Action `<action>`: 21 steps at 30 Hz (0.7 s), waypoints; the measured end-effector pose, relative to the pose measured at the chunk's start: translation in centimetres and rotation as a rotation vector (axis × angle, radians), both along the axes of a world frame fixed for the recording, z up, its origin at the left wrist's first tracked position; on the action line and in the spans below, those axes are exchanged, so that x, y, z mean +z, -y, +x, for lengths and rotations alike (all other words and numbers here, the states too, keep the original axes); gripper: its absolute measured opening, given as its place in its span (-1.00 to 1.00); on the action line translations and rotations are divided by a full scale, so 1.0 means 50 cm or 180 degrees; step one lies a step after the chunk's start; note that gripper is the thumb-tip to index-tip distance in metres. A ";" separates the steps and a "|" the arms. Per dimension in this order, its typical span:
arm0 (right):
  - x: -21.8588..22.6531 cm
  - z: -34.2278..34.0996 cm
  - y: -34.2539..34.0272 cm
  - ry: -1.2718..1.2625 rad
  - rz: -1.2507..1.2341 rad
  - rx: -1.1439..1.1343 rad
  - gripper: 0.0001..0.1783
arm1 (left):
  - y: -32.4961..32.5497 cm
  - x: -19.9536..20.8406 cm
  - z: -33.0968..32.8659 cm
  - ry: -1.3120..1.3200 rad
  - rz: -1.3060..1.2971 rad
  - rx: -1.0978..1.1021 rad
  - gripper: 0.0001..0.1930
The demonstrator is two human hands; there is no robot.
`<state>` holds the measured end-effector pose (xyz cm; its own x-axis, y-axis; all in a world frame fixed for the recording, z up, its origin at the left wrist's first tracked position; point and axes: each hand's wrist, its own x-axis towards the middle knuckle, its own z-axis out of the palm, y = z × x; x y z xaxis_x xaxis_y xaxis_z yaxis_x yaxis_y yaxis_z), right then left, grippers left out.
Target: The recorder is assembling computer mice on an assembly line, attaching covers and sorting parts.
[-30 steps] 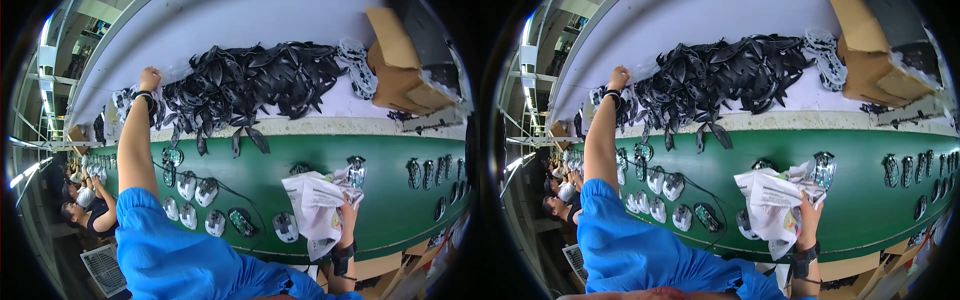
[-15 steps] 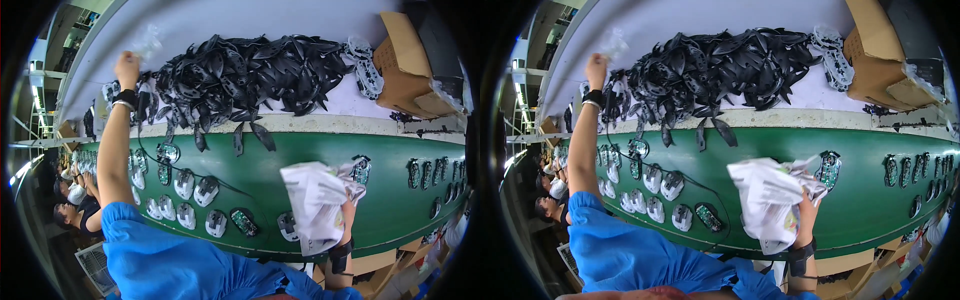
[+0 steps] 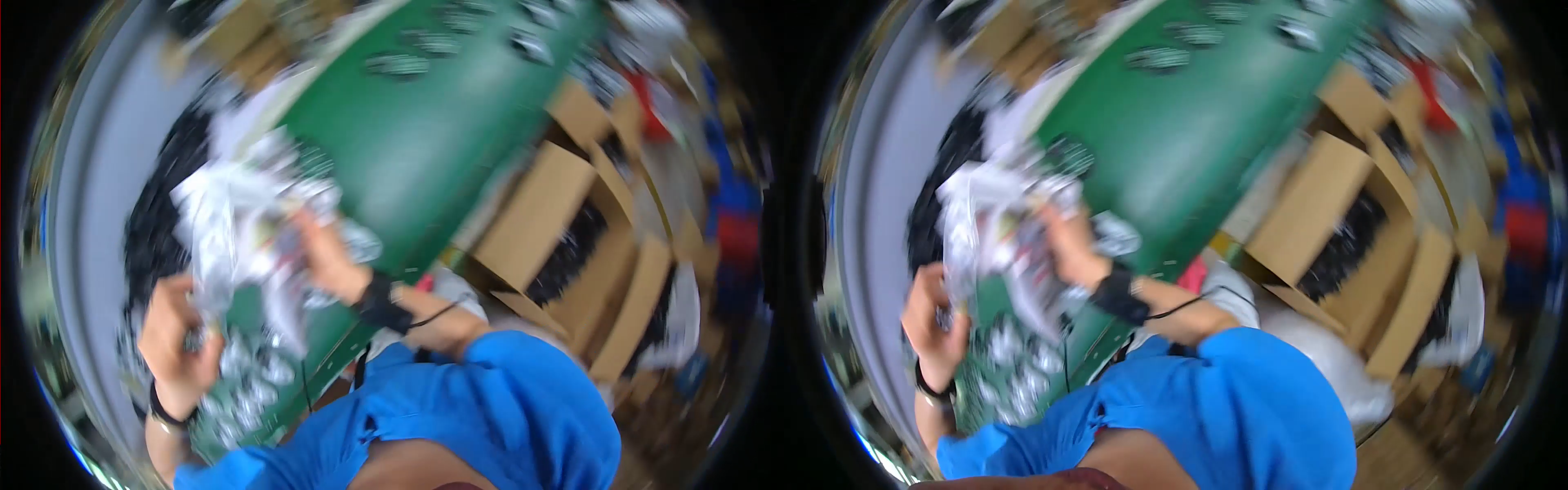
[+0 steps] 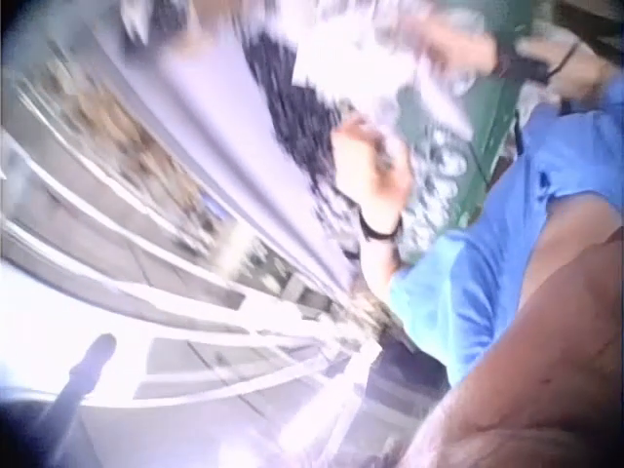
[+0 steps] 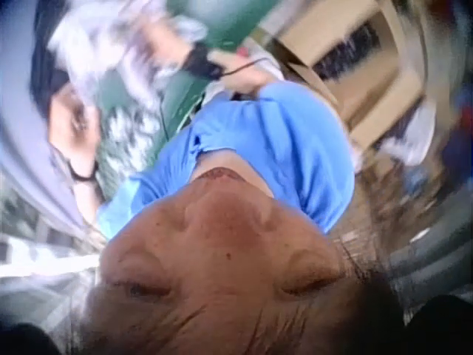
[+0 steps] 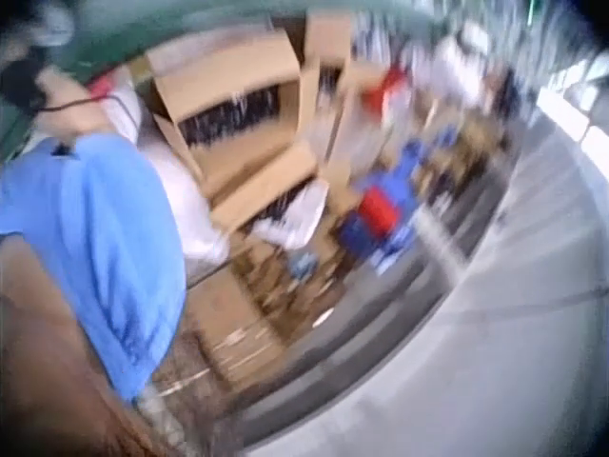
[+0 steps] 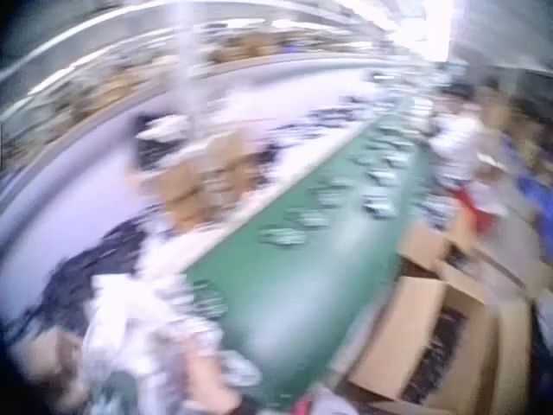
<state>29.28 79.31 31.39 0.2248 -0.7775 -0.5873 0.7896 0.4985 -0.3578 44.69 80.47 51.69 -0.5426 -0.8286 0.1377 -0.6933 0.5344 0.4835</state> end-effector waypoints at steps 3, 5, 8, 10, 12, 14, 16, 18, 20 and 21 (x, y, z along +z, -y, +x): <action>0.059 -0.080 -0.016 0.1514 -0.1081 -0.0611 -0.46 | 0.026 -0.046 -0.177 0.0791 -0.0618 -0.0739 -0.76; 0.135 -0.209 -0.045 0.1178 -0.1510 -0.0510 -0.38 | 0.041 -0.055 -0.262 0.0710 -0.0571 -0.1081 -0.80; 0.188 -0.371 -0.112 0.1070 -0.1833 -0.0670 -0.49 | 0.040 -0.054 -0.420 0.0930 -0.0543 -0.2088 -0.77; 0.131 -0.466 -0.177 0.0849 -0.1724 -0.0725 -0.56 | 0.007 -0.090 -0.561 0.0784 -0.0560 -0.2949 -0.70; 0.110 -0.568 -0.265 0.0181 -0.0948 -0.0871 -0.57 | -0.022 -0.114 -0.681 0.0984 -0.0028 -0.3554 -0.67; 0.071 -0.593 -0.322 0.0802 -0.1432 -0.1656 -0.64 | -0.084 -0.119 -0.770 0.0908 -0.0121 -0.4289 -0.63; 0.093 -0.633 -0.368 0.1321 -0.1567 -0.2124 -0.69 | -0.111 -0.080 -0.840 0.1605 -0.0212 -0.4738 -0.63; 0.085 -0.680 -0.409 0.0758 -0.1664 -0.2918 -0.69 | -0.158 -0.084 -0.922 0.1726 -0.0473 -0.5180 -0.63; 0.091 -0.703 -0.420 0.0176 -0.1723 -0.3491 -0.70 | -0.183 -0.069 -0.952 0.1700 -0.1029 -0.5605 -0.63; 0.117 -0.724 -0.440 0.0207 -0.1669 -0.3657 -0.73 | -0.197 -0.064 -0.970 0.1706 -0.1107 -0.5670 -0.63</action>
